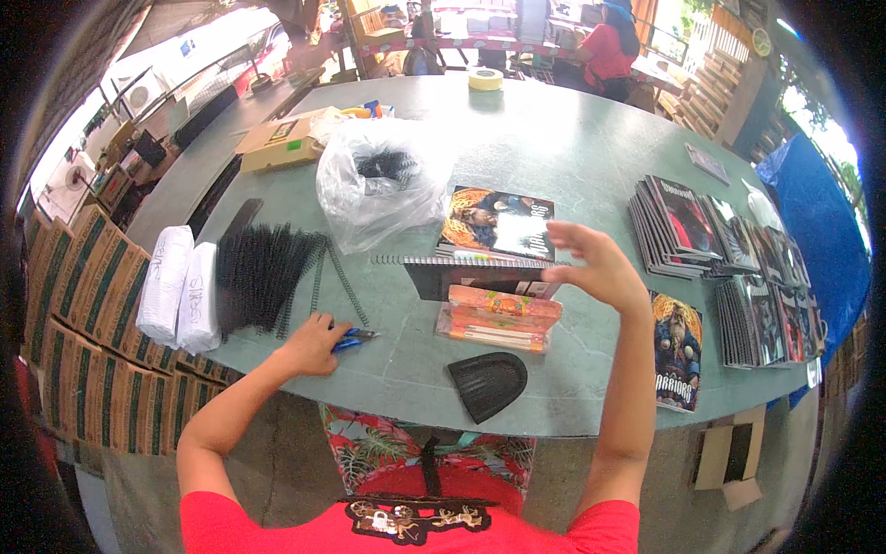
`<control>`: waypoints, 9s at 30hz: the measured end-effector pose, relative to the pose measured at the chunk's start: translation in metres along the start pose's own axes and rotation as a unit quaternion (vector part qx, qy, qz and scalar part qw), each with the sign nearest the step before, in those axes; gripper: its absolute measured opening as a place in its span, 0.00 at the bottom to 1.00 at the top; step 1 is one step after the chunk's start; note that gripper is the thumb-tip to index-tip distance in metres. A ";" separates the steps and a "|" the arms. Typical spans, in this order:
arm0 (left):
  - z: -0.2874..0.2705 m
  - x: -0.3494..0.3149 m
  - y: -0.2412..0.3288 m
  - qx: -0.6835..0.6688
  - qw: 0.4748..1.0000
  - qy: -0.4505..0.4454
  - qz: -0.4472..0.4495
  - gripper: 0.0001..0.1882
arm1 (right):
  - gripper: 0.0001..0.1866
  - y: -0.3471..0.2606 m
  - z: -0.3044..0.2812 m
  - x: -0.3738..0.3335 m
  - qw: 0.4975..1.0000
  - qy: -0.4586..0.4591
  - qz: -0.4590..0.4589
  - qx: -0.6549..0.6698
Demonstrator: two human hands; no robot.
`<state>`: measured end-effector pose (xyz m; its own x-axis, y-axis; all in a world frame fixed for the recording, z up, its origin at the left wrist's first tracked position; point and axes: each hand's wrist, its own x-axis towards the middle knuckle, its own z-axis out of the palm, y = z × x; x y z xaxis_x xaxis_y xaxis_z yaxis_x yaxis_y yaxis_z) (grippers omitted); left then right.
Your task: The person binds books by threading black spiral coils through the punched holes of the paper stacks and then uses a pair of pliers to snip off the excess length from both ends of the coils.
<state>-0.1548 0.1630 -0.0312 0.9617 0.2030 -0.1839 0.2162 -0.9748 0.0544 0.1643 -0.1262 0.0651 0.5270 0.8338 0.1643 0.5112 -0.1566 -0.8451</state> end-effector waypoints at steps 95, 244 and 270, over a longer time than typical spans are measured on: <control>0.034 0.050 0.063 -0.109 0.975 0.194 -0.013 0.25 | 0.46 0.137 -0.052 -0.136 0.836 0.185 0.272 -0.440; 0.049 0.104 0.175 -0.213 0.923 0.240 0.212 0.19 | 0.10 -0.054 0.143 0.036 0.952 0.158 -0.217 -0.145; -0.048 0.081 0.063 -0.207 0.857 0.468 0.060 0.16 | 0.03 -0.020 0.090 -0.004 0.919 0.229 -0.170 -0.274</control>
<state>-0.0550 0.1221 0.0049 0.6529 0.2769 0.7050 -0.0392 -0.9172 0.3965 0.0912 -0.0787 0.0359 0.4405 0.5938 0.6733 0.8976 -0.2761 -0.3437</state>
